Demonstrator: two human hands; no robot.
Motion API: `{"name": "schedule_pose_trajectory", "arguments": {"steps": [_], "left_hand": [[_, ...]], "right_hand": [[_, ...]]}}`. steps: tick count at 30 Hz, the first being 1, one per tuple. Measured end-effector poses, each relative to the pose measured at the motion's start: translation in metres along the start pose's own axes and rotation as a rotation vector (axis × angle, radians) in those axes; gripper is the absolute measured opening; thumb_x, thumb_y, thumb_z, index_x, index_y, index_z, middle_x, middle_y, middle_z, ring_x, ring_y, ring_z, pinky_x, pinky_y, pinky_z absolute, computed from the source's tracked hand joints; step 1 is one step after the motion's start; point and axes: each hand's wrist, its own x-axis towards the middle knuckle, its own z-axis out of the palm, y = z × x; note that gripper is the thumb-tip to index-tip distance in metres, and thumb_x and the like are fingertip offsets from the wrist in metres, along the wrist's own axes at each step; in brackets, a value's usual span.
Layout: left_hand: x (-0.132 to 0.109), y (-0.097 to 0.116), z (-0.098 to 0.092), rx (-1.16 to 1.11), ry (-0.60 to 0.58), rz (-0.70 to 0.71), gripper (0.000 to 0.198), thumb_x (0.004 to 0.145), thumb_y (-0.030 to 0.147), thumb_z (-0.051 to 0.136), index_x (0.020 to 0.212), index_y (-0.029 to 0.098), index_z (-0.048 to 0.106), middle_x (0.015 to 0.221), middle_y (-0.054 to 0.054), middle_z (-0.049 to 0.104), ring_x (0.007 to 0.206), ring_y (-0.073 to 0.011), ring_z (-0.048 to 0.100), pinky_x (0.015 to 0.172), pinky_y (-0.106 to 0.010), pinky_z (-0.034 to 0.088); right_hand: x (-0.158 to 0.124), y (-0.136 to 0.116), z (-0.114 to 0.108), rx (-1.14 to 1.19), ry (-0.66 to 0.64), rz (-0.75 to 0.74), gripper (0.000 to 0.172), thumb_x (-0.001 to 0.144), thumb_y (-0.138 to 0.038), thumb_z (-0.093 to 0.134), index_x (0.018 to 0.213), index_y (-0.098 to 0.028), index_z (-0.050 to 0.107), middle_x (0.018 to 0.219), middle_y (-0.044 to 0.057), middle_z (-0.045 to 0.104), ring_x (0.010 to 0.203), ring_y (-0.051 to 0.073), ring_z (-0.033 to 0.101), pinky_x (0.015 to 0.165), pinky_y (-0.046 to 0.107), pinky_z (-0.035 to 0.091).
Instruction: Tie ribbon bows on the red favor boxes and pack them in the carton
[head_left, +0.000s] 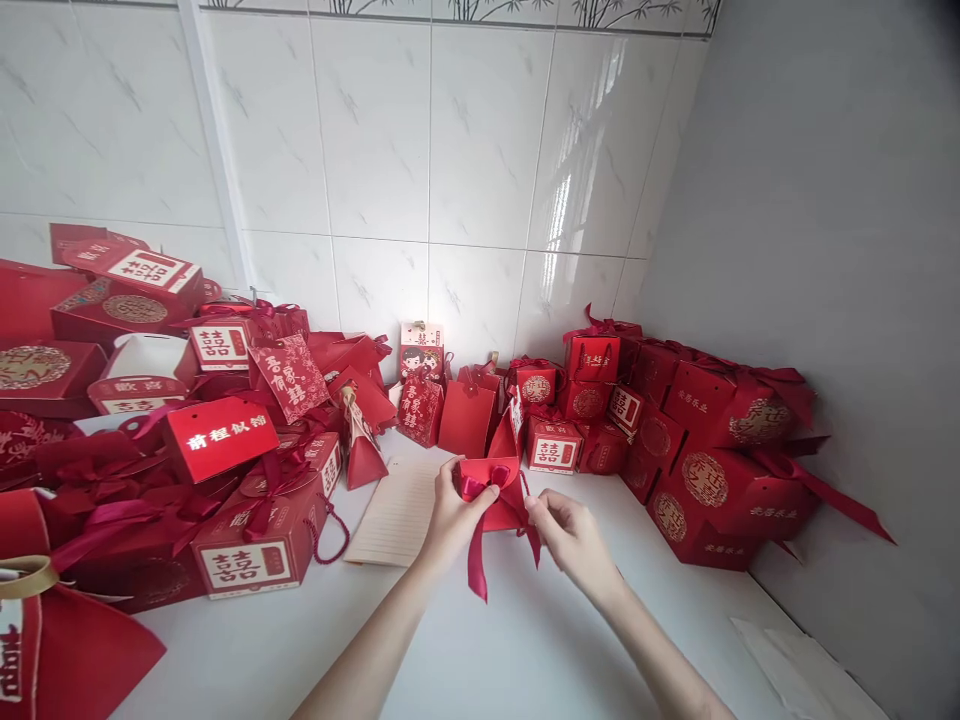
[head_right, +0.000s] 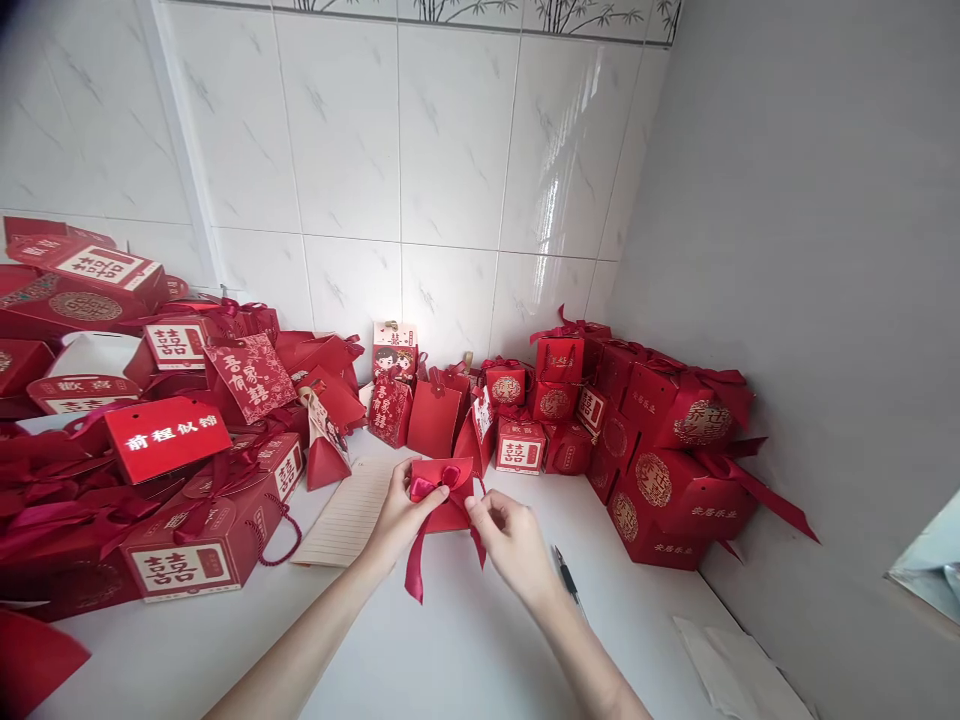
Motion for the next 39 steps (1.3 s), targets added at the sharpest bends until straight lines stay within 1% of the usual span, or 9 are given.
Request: {"name": "schedule_pose_trajectory", "arguments": {"steps": [1,3,5,7,11,24,32,35,39], "left_hand": [[0.0,0.0,0.0,0.002,-0.007,-0.014,0.059,0.061,0.036,0.074,0.111,0.021,0.046,0.105,-0.007,0.056,0.099,-0.0206,0.056,0.087,-0.032,0.041],[0.0,0.002,0.0,0.008,-0.014,-0.036,0.06,0.061,0.036,0.074,0.112,0.021,0.045,0.106,-0.007,0.055,0.101,-0.0211,0.055,0.089,-0.033,0.04],[0.0,0.004,0.0,0.02,-0.022,-0.048,0.06,0.061,0.035,0.073,0.112,0.021,0.044,0.107,-0.007,0.055,0.102,-0.0215,0.055,0.09,-0.034,0.04],[-0.001,0.006,0.0,0.024,-0.033,-0.06,0.06,0.062,0.034,0.073,0.112,0.02,0.043,0.108,-0.007,0.055,0.103,-0.0217,0.054,0.09,-0.035,0.04],[-0.002,0.008,0.001,0.022,-0.039,-0.074,0.06,0.062,0.032,0.072,0.112,0.02,0.042,0.11,-0.008,0.054,0.104,-0.0217,0.054,0.091,-0.034,0.039],[-0.002,0.007,-0.001,-0.003,-0.066,-0.085,0.062,0.061,0.036,0.073,0.114,0.021,0.045,0.106,-0.007,0.056,0.1,-0.0211,0.056,0.09,-0.033,0.04],[-0.002,0.006,-0.001,-0.01,-0.045,-0.066,0.06,0.06,0.034,0.074,0.112,0.021,0.048,0.105,-0.007,0.057,0.1,-0.0219,0.058,0.088,-0.033,0.042],[-0.002,0.011,-0.001,0.019,-0.065,-0.102,0.061,0.062,0.033,0.073,0.114,0.02,0.045,0.108,-0.008,0.057,0.103,-0.023,0.056,0.091,-0.035,0.041],[-0.008,0.018,0.001,0.004,-0.215,-0.119,0.057,0.065,0.031,0.072,0.113,0.021,0.044,0.107,-0.008,0.059,0.101,-0.0227,0.058,0.091,-0.036,0.041]], "right_hand": [[0.003,0.003,-0.008,-0.071,-0.04,0.03,0.053,0.081,-0.066,0.042,0.06,-0.017,0.045,0.052,-0.003,0.044,0.043,0.007,0.041,0.037,0.018,0.034],[0.008,0.01,-0.019,-0.121,-0.261,0.136,0.054,0.078,-0.068,0.043,0.064,-0.016,0.049,0.061,-0.001,0.049,0.044,0.008,0.043,0.033,0.018,0.035],[0.01,0.017,-0.023,-0.048,-0.477,0.206,0.055,0.076,-0.069,0.044,0.069,-0.015,0.052,0.067,0.001,0.051,0.045,0.008,0.046,0.03,0.018,0.036],[0.011,0.021,-0.022,0.054,-0.56,0.209,0.054,0.073,-0.069,0.049,0.069,-0.015,0.052,0.065,0.0,0.049,0.046,0.008,0.046,0.03,0.017,0.038],[0.011,0.02,-0.019,0.116,-0.597,0.206,0.049,0.07,-0.063,0.056,0.065,-0.015,0.053,0.056,-0.003,0.045,0.044,0.007,0.044,0.03,0.016,0.037],[0.011,0.018,-0.036,0.08,-0.697,0.234,0.034,0.074,-0.046,0.057,0.066,-0.013,0.059,0.062,0.001,0.054,0.053,0.01,0.049,0.032,0.015,0.038],[0.01,0.016,-0.045,-0.002,-0.751,0.273,0.038,0.071,-0.051,0.059,0.066,-0.014,0.063,0.057,0.0,0.051,0.052,0.009,0.047,0.031,0.014,0.031],[0.012,0.015,-0.047,0.001,-0.667,0.197,0.046,0.069,-0.059,0.06,0.071,-0.013,0.063,0.061,0.0,0.049,0.055,0.011,0.047,0.036,0.018,0.037],[0.014,0.012,-0.036,-0.024,-0.079,-0.022,0.047,0.072,-0.065,0.054,0.074,-0.018,0.056,0.085,0.006,0.053,0.082,0.02,0.053,0.066,0.03,0.05]]}}
